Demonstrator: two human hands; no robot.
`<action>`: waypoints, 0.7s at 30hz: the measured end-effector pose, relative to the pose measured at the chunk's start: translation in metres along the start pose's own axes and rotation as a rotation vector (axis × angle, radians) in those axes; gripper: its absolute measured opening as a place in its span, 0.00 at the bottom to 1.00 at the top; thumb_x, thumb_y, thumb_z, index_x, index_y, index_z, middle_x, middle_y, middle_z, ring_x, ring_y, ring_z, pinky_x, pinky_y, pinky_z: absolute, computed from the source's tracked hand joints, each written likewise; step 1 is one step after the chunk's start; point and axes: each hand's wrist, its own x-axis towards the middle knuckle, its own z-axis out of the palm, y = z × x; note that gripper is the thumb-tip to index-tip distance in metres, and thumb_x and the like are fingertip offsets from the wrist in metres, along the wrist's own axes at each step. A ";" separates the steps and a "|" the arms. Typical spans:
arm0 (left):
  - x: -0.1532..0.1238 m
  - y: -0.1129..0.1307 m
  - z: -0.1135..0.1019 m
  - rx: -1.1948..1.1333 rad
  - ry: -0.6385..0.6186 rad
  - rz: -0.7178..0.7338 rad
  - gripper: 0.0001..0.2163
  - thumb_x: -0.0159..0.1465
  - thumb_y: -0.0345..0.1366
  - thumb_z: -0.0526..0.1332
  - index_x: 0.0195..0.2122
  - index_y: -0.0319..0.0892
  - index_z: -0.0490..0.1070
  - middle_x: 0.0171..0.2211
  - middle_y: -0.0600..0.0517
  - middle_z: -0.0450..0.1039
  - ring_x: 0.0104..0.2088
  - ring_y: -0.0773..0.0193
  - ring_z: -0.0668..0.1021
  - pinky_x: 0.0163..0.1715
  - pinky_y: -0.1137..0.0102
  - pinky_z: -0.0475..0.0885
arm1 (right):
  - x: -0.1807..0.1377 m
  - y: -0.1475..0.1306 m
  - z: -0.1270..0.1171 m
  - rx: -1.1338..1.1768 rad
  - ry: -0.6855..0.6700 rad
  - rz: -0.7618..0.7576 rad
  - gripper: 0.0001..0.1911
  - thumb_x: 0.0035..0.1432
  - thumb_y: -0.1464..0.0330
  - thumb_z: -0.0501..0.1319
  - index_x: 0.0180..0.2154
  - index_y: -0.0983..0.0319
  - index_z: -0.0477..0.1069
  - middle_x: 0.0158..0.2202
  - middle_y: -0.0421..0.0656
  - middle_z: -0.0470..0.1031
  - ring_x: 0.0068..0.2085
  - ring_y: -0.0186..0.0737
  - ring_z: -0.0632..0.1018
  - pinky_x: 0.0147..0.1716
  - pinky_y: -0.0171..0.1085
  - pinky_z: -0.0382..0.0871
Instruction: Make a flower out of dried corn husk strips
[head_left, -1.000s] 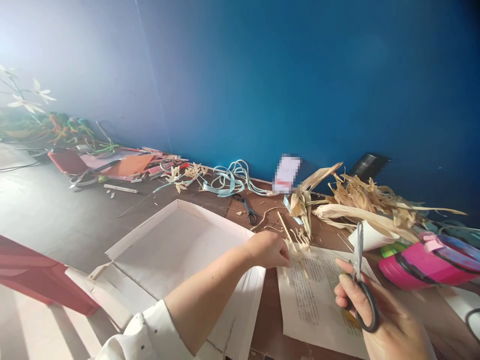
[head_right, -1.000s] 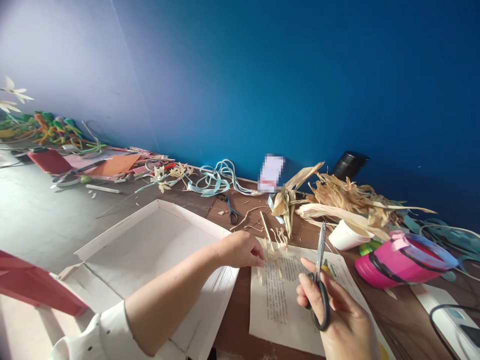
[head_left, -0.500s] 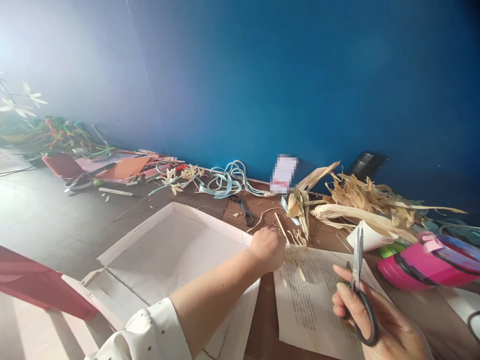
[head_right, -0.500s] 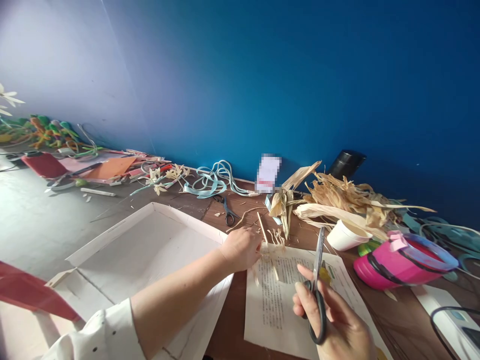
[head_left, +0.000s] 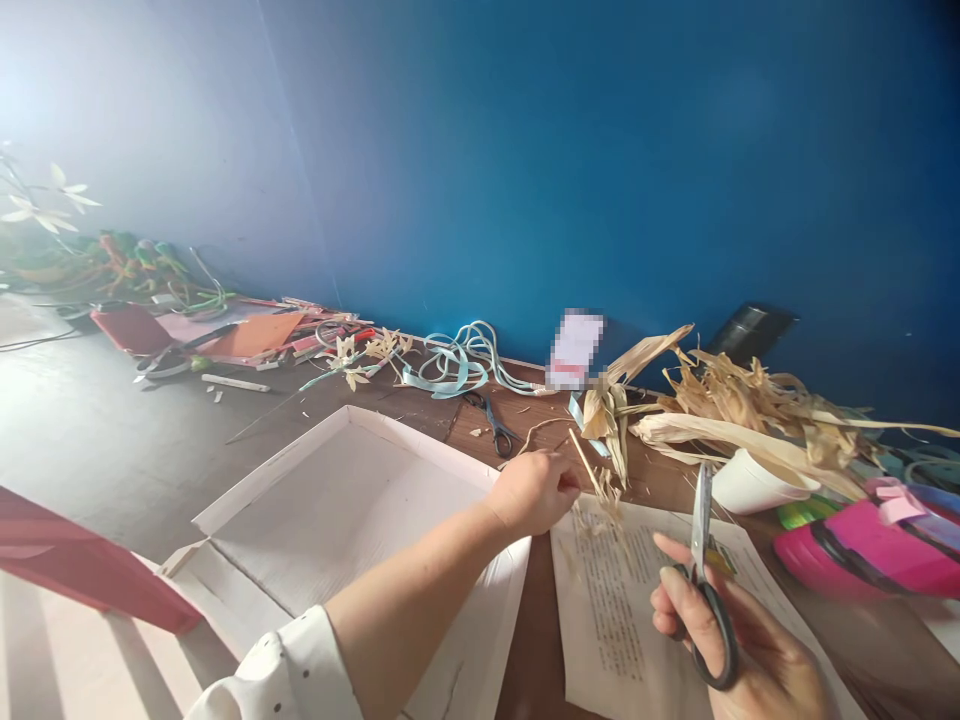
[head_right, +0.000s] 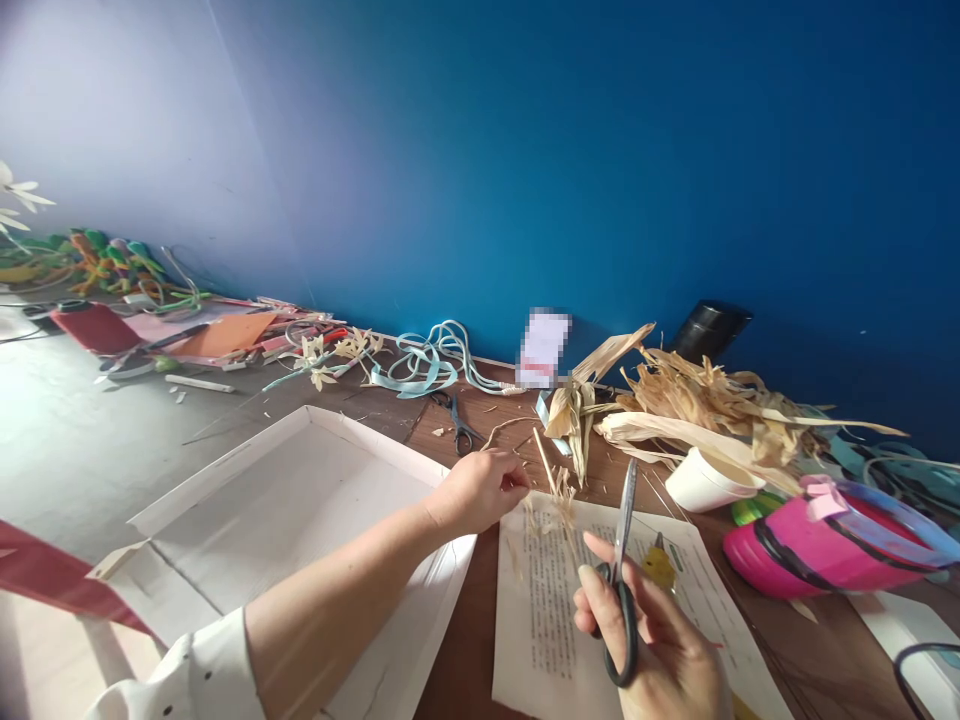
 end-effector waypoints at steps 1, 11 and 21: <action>0.000 -0.001 0.000 -0.010 0.006 -0.018 0.07 0.57 0.36 0.57 0.31 0.43 0.74 0.34 0.51 0.75 0.35 0.63 0.75 0.37 0.72 0.67 | 0.000 0.000 0.002 0.011 0.007 0.005 0.28 0.47 0.51 0.66 0.46 0.60 0.73 0.29 0.41 0.75 0.28 0.37 0.73 0.32 0.33 0.72; 0.011 0.000 0.011 -0.092 0.211 -0.049 0.05 0.56 0.32 0.58 0.30 0.44 0.73 0.30 0.55 0.75 0.30 0.67 0.73 0.32 0.74 0.66 | 0.001 0.006 0.005 0.034 0.051 -0.024 0.28 0.45 0.51 0.67 0.44 0.62 0.76 0.26 0.41 0.74 0.26 0.36 0.73 0.28 0.33 0.72; 0.019 -0.013 0.016 0.143 0.278 0.057 0.09 0.58 0.31 0.58 0.36 0.44 0.77 0.38 0.49 0.74 0.41 0.60 0.73 0.47 0.65 0.66 | -0.006 0.005 0.000 0.038 0.013 -0.019 0.26 0.45 0.52 0.68 0.42 0.61 0.76 0.21 0.39 0.72 0.25 0.36 0.72 0.28 0.31 0.71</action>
